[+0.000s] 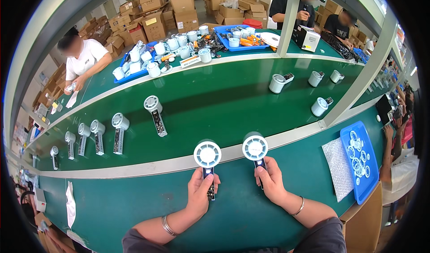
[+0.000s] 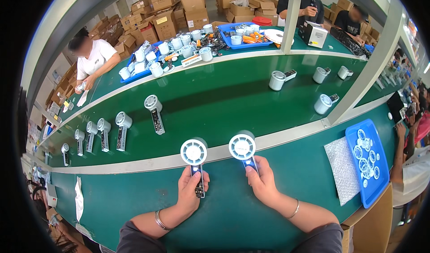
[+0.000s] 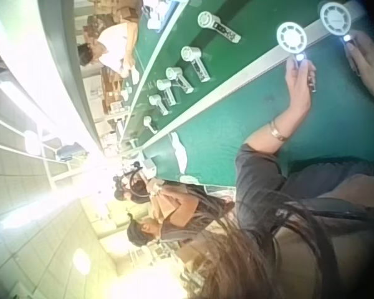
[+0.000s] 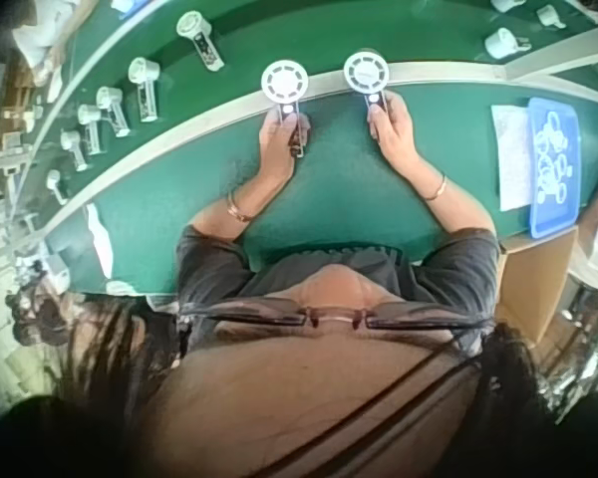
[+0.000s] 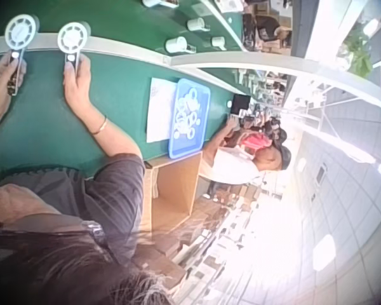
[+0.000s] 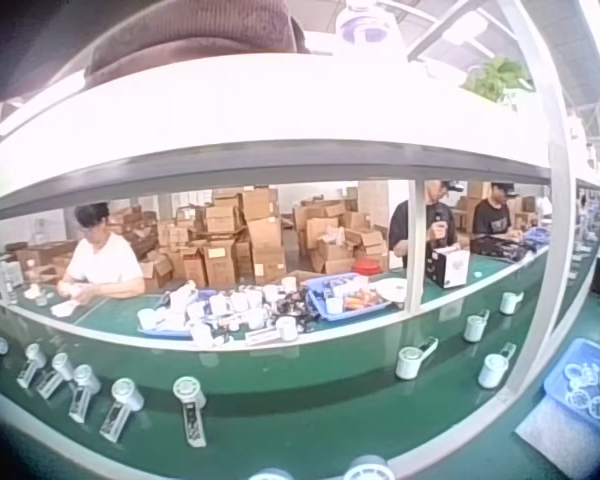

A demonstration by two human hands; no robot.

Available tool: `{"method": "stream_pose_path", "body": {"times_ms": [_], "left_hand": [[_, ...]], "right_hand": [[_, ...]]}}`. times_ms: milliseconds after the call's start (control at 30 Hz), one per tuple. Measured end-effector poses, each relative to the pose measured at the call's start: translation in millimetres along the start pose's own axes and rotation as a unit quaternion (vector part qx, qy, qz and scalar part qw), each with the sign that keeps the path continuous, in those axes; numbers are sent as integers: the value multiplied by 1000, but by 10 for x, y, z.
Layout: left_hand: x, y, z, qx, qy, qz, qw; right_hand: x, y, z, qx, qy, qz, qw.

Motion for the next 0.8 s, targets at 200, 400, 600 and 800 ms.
{"method": "stream_pose_path", "body": {"times_ms": [200, 400, 600, 800], "left_hand": [[20, 46, -12, 9, 1, 4, 1000], [32, 47, -39, -4, 1, 0, 1000], [47, 57, -59, -9, -8, 6, 1000], [0, -5, 7, -16, -5, 11, 1000]], "right_hand": [[5, -11, 35, 9, 7, -3, 1000], [16, -14, 65, 8, -1, -5, 1000], [29, -22, 98, 7, -1, -11, 1000], [-6, 5, -2, 3, -8, -14, 1000]]}}
Point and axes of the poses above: each hand's wrist, its own x-axis towards the middle knuckle, its own z-axis out of the back of the hand, y = z × x, the point moved 5 cm from there along x, towards the middle knuckle, and after that the axes turned 3 degrees about z, right-handed, at the moved point
